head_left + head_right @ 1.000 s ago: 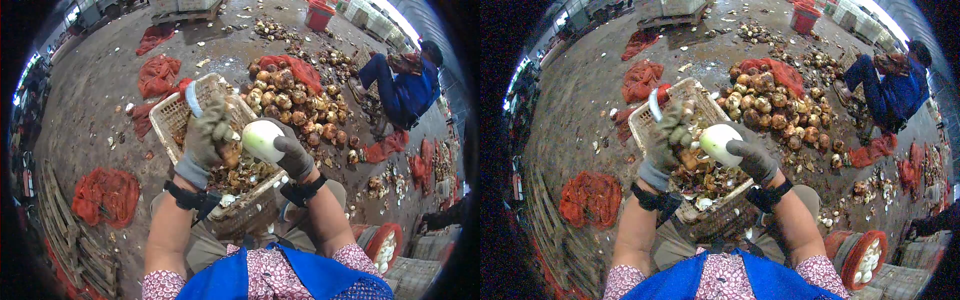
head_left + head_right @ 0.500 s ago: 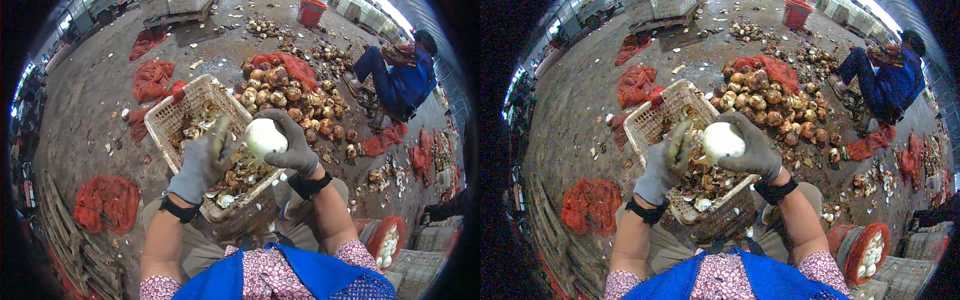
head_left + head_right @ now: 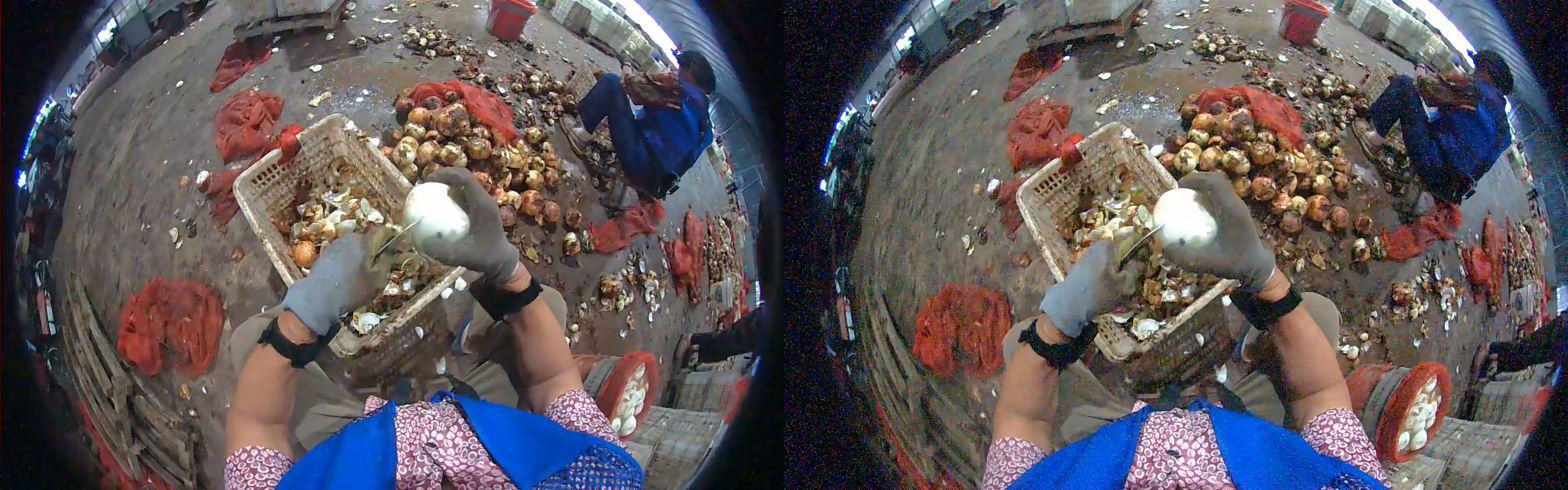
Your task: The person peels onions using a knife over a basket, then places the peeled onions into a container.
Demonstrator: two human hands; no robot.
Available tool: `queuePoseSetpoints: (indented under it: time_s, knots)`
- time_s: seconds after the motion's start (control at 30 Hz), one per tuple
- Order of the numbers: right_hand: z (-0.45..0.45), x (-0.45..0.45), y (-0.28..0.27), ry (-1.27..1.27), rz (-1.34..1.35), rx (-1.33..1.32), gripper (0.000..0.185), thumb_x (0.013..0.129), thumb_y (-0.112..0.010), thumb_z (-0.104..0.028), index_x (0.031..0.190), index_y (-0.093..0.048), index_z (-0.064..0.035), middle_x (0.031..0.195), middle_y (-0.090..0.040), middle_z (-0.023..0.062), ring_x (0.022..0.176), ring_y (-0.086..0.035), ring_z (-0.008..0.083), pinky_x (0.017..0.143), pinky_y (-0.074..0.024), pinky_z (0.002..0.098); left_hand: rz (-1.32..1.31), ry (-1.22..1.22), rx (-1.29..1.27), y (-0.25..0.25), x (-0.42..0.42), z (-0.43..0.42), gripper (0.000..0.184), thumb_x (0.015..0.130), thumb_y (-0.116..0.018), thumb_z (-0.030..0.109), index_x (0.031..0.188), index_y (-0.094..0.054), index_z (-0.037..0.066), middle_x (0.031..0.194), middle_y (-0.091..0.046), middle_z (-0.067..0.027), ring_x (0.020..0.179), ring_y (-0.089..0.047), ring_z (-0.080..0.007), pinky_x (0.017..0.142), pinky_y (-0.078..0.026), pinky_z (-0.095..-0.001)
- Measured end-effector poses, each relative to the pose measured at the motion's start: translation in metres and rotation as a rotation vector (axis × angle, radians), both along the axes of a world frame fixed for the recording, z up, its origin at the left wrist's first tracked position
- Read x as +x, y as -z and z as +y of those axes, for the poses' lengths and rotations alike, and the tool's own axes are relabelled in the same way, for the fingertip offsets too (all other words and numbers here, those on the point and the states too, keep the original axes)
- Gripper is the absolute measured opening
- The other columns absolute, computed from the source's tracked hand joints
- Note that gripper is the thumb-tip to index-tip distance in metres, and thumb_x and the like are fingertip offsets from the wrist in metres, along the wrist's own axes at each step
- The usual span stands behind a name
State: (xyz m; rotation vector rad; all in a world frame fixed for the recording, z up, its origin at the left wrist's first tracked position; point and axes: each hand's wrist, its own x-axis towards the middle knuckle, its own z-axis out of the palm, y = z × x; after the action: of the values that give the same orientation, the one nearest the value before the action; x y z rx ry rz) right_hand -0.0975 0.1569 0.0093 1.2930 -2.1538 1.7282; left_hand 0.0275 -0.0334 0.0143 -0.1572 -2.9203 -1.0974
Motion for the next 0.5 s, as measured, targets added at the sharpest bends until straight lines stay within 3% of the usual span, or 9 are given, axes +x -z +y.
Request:
queuePoseSetpoints:
  time_s: [0.03,0.1,0.17,0.2,0.3,0.37,0.43,0.5]
  knots:
    - [0.004,-0.001,-0.001,0.007,0.008,-0.003,0.076,0.057,-0.083,-0.030,0.121,-0.052,-0.0044,0.109,-0.058,0.0094,0.101,-0.059,0.0211,0.087,-0.0477,0.0343,-0.051,0.005,-0.025,0.003,0.001,-0.001,0.038,0.081,-0.062,0.013,0.118,-0.056,0.004,0.087,-0.066,-0.0236,0.082,-0.065,-0.0384,0.074,-0.052,-0.0458]
    - [0.010,0.002,-0.009,-0.142,-0.601,-0.214,0.079,0.061,-0.080,-0.040,0.124,-0.052,-0.0028,0.112,-0.060,0.0087,0.105,-0.059,0.0201,0.092,-0.0465,0.0333,-0.096,0.014,-0.051,0.010,0.001,-0.004,0.040,0.082,-0.063,0.013,0.121,-0.057,0.005,0.087,-0.066,-0.0226,0.080,-0.066,-0.0363,0.072,-0.053,-0.0425]
    - [0.009,0.001,-0.012,-0.180,-0.620,-0.266,0.080,0.062,-0.079,-0.042,0.127,-0.053,-0.0021,0.115,-0.061,0.0086,0.107,-0.058,0.0192,0.095,-0.0452,0.0331,-0.170,-0.037,-0.164,0.018,-0.001,-0.006,0.034,0.086,-0.060,0.021,0.116,-0.054,0.005,0.085,-0.064,-0.0258,0.081,-0.064,-0.0410,0.070,-0.051,-0.0505]
    - [0.008,0.000,-0.013,-0.156,-0.556,-0.238,0.080,0.062,-0.079,-0.042,0.127,-0.053,-0.0026,0.115,-0.061,0.0086,0.107,-0.058,0.0191,0.095,-0.0452,0.0333,0.169,-0.094,-0.054,0.022,-0.002,-0.002,0.035,0.089,-0.059,0.024,0.119,-0.053,0.008,0.084,-0.065,-0.0253,0.081,-0.064,-0.0406,0.069,-0.051,-0.0504]
    - [0.007,0.006,-0.020,-0.149,-0.557,-0.231,0.081,0.062,-0.079,-0.043,0.127,-0.052,-0.0034,0.115,-0.060,0.0086,0.107,-0.058,0.0188,0.095,-0.0448,0.0333,0.219,-0.210,-0.033,0.000,-0.008,0.010,0.037,0.090,-0.058,0.023,0.123,-0.050,0.010,0.081,-0.064,-0.0240,0.080,-0.065,-0.0405,0.068,-0.051,-0.0505]
    - [0.006,0.005,-0.019,-0.090,-0.475,-0.135,0.082,0.062,-0.079,-0.042,0.128,-0.051,-0.0039,0.116,-0.059,0.0084,0.108,-0.057,0.0186,0.095,-0.0444,0.0327,0.195,-0.211,-0.072,0.001,-0.014,0.015,0.042,0.088,-0.060,0.021,0.126,-0.046,0.009,0.087,-0.065,-0.0232,0.080,-0.065,-0.0401,0.067,-0.052,-0.0506]
    - [0.005,0.010,-0.022,-0.097,-0.533,-0.149,0.081,0.062,-0.079,-0.040,0.128,-0.051,-0.0039,0.116,-0.059,0.0082,0.109,-0.056,0.0182,0.095,-0.0441,0.0321,0.140,-0.248,-0.287,0.000,-0.018,0.015,0.059,0.080,-0.068,0.019,0.135,-0.045,0.013,0.087,-0.067,-0.0186,0.079,-0.067,-0.0381,0.066,-0.053,-0.0477]
    - [0.007,0.012,-0.019,-0.119,-0.533,-0.126,0.080,0.062,-0.079,-0.039,0.128,-0.050,-0.0041,0.117,-0.059,0.0078,0.109,-0.056,0.0176,0.095,-0.0444,0.0319,0.216,-0.214,-0.269,0.002,-0.029,0.009,0.064,0.078,-0.070,0.022,0.136,-0.043,0.015,0.086,-0.067,-0.0181,0.077,-0.066,-0.0388,0.064,-0.053,-0.0484]
